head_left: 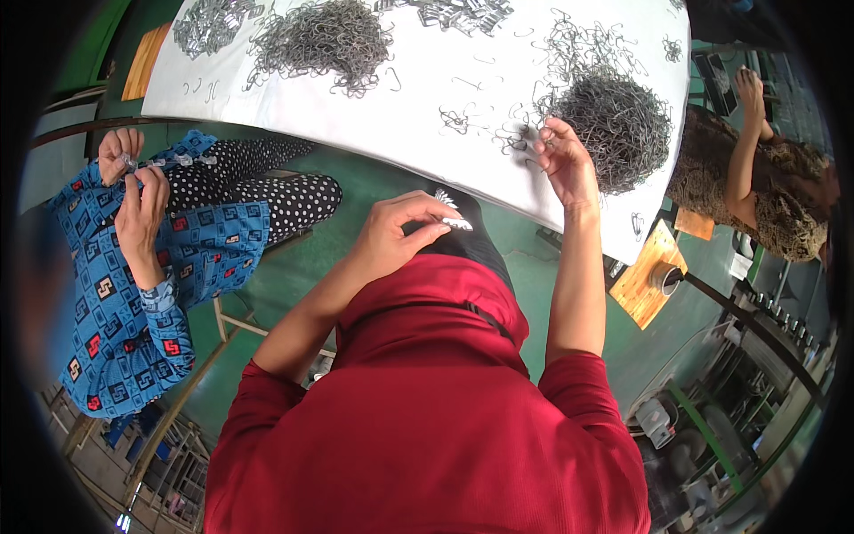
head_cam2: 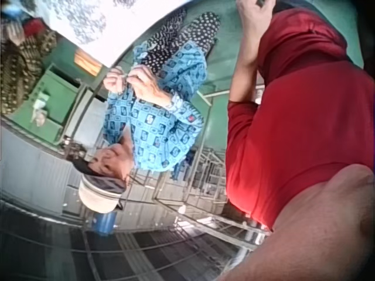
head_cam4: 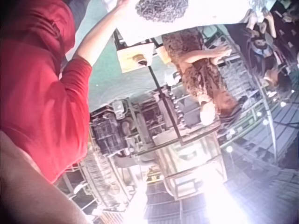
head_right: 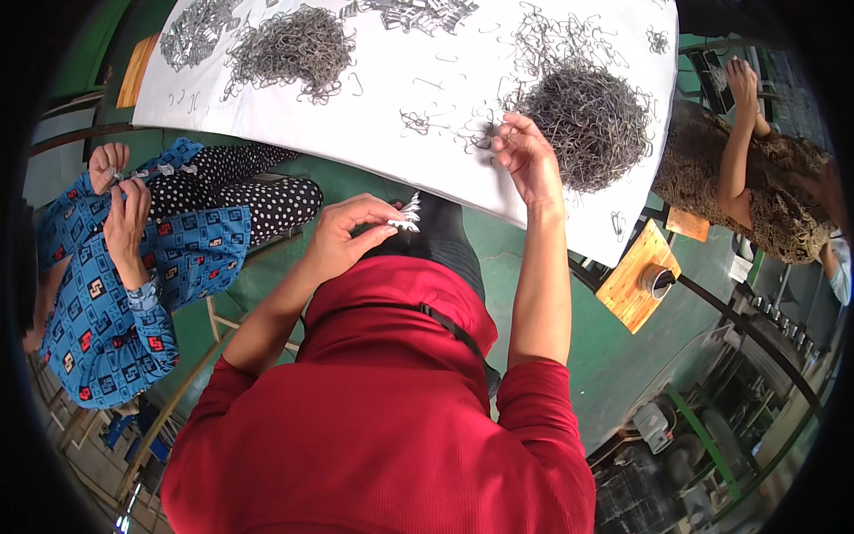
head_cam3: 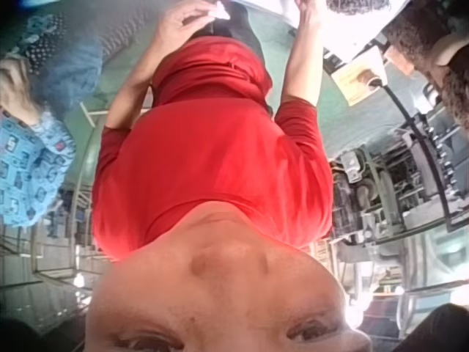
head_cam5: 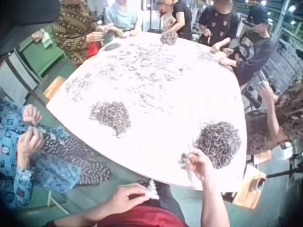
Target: The person picks up small metal clips and wire loops from a table and connects them by hand into a chain. They repeatedly pick, link, and place the components, building a longer chain that is eventually hung on a nearby rack.
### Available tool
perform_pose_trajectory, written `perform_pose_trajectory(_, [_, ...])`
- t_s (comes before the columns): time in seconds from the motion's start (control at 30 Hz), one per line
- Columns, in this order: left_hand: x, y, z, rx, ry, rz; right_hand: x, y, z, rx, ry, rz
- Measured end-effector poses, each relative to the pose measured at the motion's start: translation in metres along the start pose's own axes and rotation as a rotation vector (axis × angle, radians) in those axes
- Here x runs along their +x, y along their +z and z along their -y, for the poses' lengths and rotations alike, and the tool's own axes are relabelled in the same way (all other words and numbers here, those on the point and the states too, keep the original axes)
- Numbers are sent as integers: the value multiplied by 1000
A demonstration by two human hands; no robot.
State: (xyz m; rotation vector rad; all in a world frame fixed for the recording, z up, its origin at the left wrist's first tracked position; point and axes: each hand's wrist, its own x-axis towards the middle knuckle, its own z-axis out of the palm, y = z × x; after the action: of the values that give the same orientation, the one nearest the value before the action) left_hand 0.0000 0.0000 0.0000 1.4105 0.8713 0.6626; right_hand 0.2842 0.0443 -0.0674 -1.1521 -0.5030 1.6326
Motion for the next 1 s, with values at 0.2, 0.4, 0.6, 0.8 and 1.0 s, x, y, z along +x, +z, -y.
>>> perform_pose_trajectory(0.2, [2, 3, -5, -7, 3, 12, -1, 9, -17, -1391, -299, -212])
perform_pose_trajectory(0.4, [0, 2, -9, 18, 19, 20, 4, 16, -10, -1324, -77, -142])
perform_pose_trajectory(0.6, [1, 5, -10, 20, 27, 12, -4, -3, 14, -673, 457, -92])
perform_pose_trajectory(0.8, [11, 12, -15, 40, -20, 30, -52, -16, 75, -15, 89, 82])
perform_pose_trajectory(1.0, [21, 19, -14, 56, -36, 77, -55, -138, 161, -269, -189, -384])
